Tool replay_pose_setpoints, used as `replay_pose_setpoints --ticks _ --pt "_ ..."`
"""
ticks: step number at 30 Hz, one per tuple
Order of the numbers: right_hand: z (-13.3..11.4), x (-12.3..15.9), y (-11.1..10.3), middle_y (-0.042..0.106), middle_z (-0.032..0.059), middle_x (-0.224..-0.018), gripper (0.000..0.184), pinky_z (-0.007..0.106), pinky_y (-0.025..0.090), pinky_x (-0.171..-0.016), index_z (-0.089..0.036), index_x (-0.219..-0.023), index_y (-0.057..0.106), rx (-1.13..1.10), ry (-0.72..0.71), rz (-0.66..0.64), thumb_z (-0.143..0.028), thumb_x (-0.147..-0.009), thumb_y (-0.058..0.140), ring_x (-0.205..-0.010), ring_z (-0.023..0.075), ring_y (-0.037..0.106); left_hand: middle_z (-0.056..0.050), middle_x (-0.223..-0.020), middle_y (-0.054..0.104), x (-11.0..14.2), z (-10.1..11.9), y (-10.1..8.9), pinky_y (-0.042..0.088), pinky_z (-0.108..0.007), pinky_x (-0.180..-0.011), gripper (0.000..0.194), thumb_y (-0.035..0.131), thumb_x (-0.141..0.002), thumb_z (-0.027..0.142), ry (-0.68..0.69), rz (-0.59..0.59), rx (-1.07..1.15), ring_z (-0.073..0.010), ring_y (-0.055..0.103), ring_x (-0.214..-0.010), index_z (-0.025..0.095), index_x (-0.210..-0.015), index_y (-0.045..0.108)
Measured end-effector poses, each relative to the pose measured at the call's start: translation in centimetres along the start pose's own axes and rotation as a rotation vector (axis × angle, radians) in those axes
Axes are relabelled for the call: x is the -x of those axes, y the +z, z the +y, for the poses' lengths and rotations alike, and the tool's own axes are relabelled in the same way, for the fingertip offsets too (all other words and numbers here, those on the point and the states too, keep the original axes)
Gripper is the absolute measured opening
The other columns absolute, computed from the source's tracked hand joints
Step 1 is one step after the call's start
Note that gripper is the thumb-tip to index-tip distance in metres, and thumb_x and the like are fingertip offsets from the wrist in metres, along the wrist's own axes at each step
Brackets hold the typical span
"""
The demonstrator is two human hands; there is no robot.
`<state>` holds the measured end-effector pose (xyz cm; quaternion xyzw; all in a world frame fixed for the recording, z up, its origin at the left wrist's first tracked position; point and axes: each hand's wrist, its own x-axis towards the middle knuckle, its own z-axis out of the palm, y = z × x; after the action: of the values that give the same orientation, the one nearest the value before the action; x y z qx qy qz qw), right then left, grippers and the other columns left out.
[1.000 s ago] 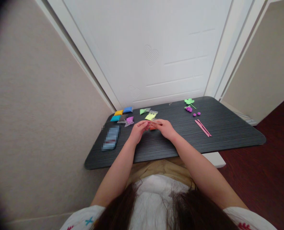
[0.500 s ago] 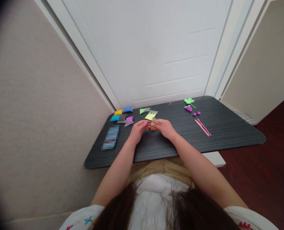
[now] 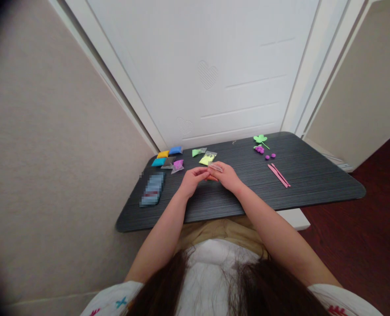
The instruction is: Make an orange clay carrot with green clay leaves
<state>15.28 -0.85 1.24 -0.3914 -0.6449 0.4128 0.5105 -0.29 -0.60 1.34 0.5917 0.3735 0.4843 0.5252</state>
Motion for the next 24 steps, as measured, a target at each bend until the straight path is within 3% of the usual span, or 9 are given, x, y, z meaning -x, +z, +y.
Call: replay_pose_setpoints --ticks 5,9,13,17,20,24 --pt "0.09 -0.18 -0.02 0.062 0.0005 -0.071 0.031 0.029 0.043 -0.069 -0.017 -0.074 0.057 -0.114 0.083 0.065 -0.044 -0.061 0.064 -0.069 0.0144 0.055 -0.001 -0.066 0.063 -0.22 -0.16 -0.34 0.041 -0.028 -0.067 0.024 0.067 -0.059 0.032 0.033 0.093 0.013 -0.0107 0.054 -0.06 0.013 -0.075 0.064" --pt "0.25 -0.29 -0.1 0.065 0.0028 -0.079 0.028 0.031 0.043 -0.075 -0.017 -0.071 0.061 -0.282 0.122 -0.009 -0.043 -0.062 0.064 -0.079 0.0167 0.058 -0.002 -0.069 0.063 -0.26 -0.21 -0.43 0.042 -0.03 -0.071 0.023 0.067 -0.059 0.03 -0.012 0.04 0.113 -0.0116 0.056 -0.064 0.013 -0.073 0.061" --pt "0.54 -0.39 -0.05 0.065 0.003 -0.077 0.025 0.03 0.043 -0.073 -0.017 -0.07 0.062 -0.396 0.165 -0.084 -0.04 -0.062 0.065 -0.077 0.0159 0.058 -0.001 -0.072 0.061 -0.11 0.01 -0.32 0.043 -0.032 -0.074 0.023 0.068 -0.059 0.026 -0.033 -0.01 0.227 -0.012 0.058 -0.068 0.013 -0.074 0.059" --pt "0.57 -0.3 0.04 0.064 0.0019 -0.079 0.026 0.029 0.043 -0.072 -0.016 -0.074 0.059 -0.376 0.135 -0.066 -0.037 -0.062 0.066 -0.072 0.0135 0.057 -0.003 -0.082 0.063 0.11 0.43 -0.04 0.043 -0.034 -0.079 0.028 0.069 -0.059 0.026 -0.041 -0.027 0.217 -0.0138 0.059 -0.076 0.014 -0.082 0.06" --pt "0.29 -0.08 0.07 0.06 -0.0021 -0.068 0.027 0.027 0.042 -0.067 -0.017 -0.071 0.056 -0.268 0.111 -0.048 -0.038 -0.06 0.067 -0.064 0.0114 0.054 -0.006 -0.091 0.064 0.18 0.49 0.1 0.042 -0.035 -0.082 0.032 0.066 -0.062 0.03 -0.028 -0.055 0.154 -0.0168 0.059 -0.083 0.014 -0.089 0.062" --pt "-0.07 0.07 0.0 0.061 -0.0024 -0.066 0.026 0.028 0.042 -0.067 -0.018 -0.071 0.058 -0.174 0.079 -0.053 -0.041 -0.061 0.066 -0.064 0.0127 0.055 -0.007 -0.089 0.066 -0.01 -0.02 -0.18 0.04 -0.035 -0.085 0.027 0.064 -0.064 0.032 0.009 -0.047 0.053 -0.0182 0.059 -0.085 0.013 -0.083 0.064"
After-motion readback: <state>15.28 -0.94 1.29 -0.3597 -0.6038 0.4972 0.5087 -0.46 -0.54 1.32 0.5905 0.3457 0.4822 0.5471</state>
